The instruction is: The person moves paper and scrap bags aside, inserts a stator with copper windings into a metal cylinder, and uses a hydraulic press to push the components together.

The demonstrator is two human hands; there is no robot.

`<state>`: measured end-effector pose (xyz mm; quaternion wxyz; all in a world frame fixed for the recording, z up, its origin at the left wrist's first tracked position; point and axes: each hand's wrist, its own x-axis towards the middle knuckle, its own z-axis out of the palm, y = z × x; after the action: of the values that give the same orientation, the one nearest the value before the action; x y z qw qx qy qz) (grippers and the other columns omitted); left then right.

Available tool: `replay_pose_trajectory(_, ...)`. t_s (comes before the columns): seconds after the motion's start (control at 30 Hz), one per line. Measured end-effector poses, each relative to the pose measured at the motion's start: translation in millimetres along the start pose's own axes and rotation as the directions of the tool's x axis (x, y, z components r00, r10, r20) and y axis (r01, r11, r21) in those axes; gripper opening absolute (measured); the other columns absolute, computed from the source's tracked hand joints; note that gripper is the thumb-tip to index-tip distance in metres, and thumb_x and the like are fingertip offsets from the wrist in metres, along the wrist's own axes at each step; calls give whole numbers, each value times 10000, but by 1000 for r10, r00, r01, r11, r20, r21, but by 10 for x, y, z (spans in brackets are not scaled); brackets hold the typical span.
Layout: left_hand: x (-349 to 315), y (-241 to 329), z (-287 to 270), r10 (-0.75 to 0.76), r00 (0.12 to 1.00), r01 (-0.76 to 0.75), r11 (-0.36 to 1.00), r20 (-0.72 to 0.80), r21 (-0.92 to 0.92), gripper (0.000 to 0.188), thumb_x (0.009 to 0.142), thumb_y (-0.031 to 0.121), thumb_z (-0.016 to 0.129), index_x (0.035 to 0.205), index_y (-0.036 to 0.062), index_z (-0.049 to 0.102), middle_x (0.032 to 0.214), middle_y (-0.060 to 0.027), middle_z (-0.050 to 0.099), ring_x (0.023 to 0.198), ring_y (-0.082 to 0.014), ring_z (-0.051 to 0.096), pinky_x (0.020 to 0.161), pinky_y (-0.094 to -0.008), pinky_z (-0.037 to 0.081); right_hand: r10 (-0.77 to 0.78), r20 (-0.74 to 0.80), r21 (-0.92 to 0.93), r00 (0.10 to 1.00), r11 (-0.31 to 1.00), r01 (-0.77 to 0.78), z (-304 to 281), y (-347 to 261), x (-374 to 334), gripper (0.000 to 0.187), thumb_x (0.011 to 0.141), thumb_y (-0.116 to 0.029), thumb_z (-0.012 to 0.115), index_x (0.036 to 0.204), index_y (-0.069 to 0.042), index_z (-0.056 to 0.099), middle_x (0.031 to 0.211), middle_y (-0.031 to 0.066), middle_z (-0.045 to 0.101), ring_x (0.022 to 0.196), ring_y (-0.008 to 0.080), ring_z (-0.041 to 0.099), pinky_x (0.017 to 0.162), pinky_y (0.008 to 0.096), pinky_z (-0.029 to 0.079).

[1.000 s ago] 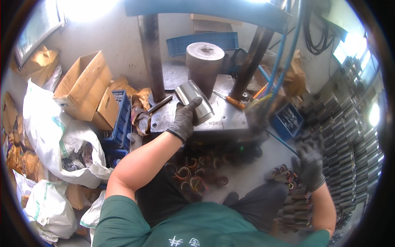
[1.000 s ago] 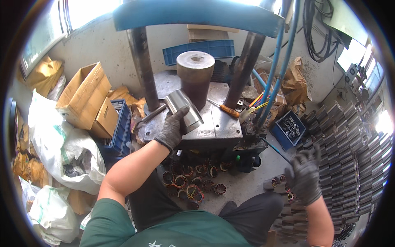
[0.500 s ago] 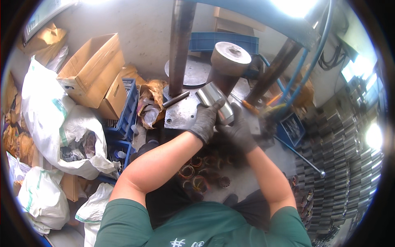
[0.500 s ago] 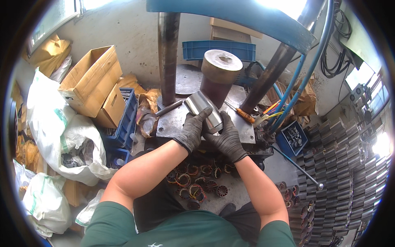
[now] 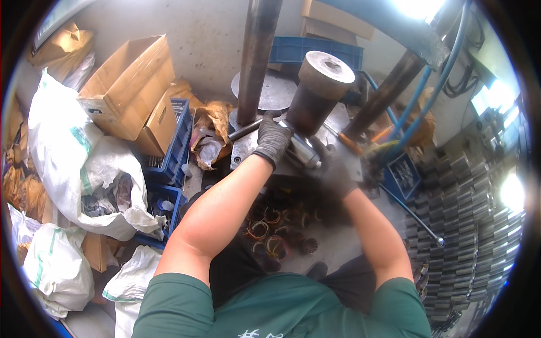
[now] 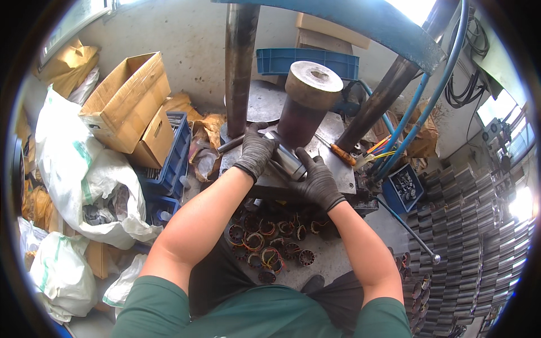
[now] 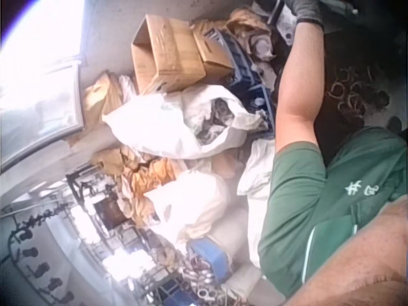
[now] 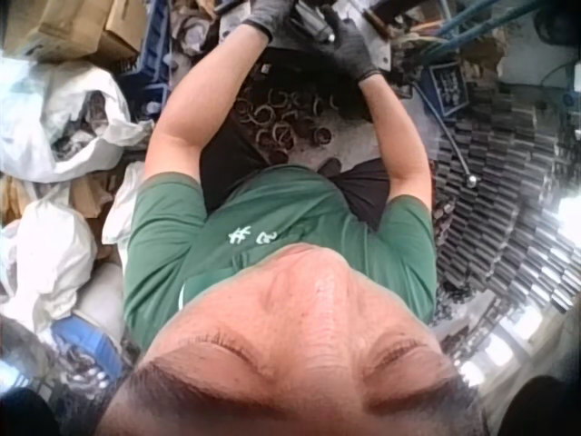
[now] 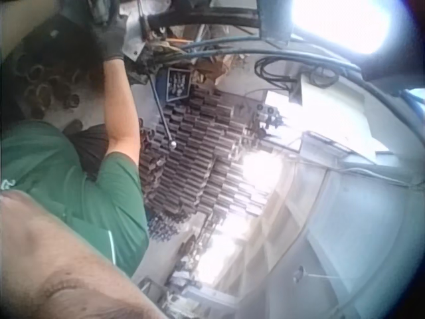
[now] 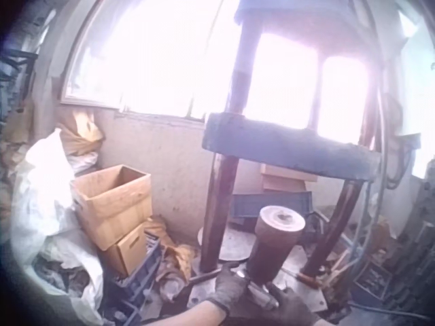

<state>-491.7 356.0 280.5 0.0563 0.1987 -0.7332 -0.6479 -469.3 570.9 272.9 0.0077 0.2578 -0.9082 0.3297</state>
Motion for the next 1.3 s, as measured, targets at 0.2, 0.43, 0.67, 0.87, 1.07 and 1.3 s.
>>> replay_pose_trajectory(0.2,10,-87,116,85,996,-87,993,-23,-81,500,860,38,781,1330,62,610,961,-108,670,853,-216,689,814,-347,581,-60,-113,-44,992,997,56,20,-3,-289,1042,681,-475,928,1516,-58,464,1245,290,603,1144,436,647,995,469,526)
replay_pose_trajectory(0.43,-1,85,51,457,879,-466,883,-133,-46,359,928,117,714,1268,38,628,955,-192,712,911,-339,703,881,-431,558,-182,-312,-145,933,979,142,-2,-39,-224,840,690,-314,866,1425,-53,556,1124,224,610,1035,387,675,913,448,559)
replay_pose_trajectory(0.67,131,-82,17,362,932,-312,822,-14,476,401,1040,427,569,1214,69,618,1076,-265,718,1051,-447,682,920,-545,514,-93,-113,-54,989,995,87,97,258,-114,891,681,-376,871,1475,-116,561,1103,254,611,990,423,681,900,471,565)
replay_pose_trajectory(0.87,282,-187,33,386,912,-308,869,-139,387,346,1057,374,549,1118,57,674,1012,-273,715,1017,-463,678,892,-541,513,-107,-72,-143,992,985,96,-54,-81,-263,952,694,-410,867,1512,-97,497,1117,283,610,1020,449,674,892,489,563)
replay_pose_trajectory(1.07,474,-251,-4,350,920,-275,898,-178,344,375,1048,385,571,1131,43,700,1067,-270,720,1052,-450,678,927,-526,519,-117,-154,-327,981,943,61,-304,131,-647,967,674,-381,910,1448,23,494,1218,256,633,1121,415,654,972,457,542)
replay_pose_trajectory(1.3,383,-289,-2,329,942,-294,907,-72,301,390,1032,395,607,1125,31,711,939,-252,733,957,-395,720,885,-479,534,81,-358,709,930,671,215,-838,-251,-336,880,757,-267,931,1461,-18,467,1320,132,607,1205,257,615,993,394,537)
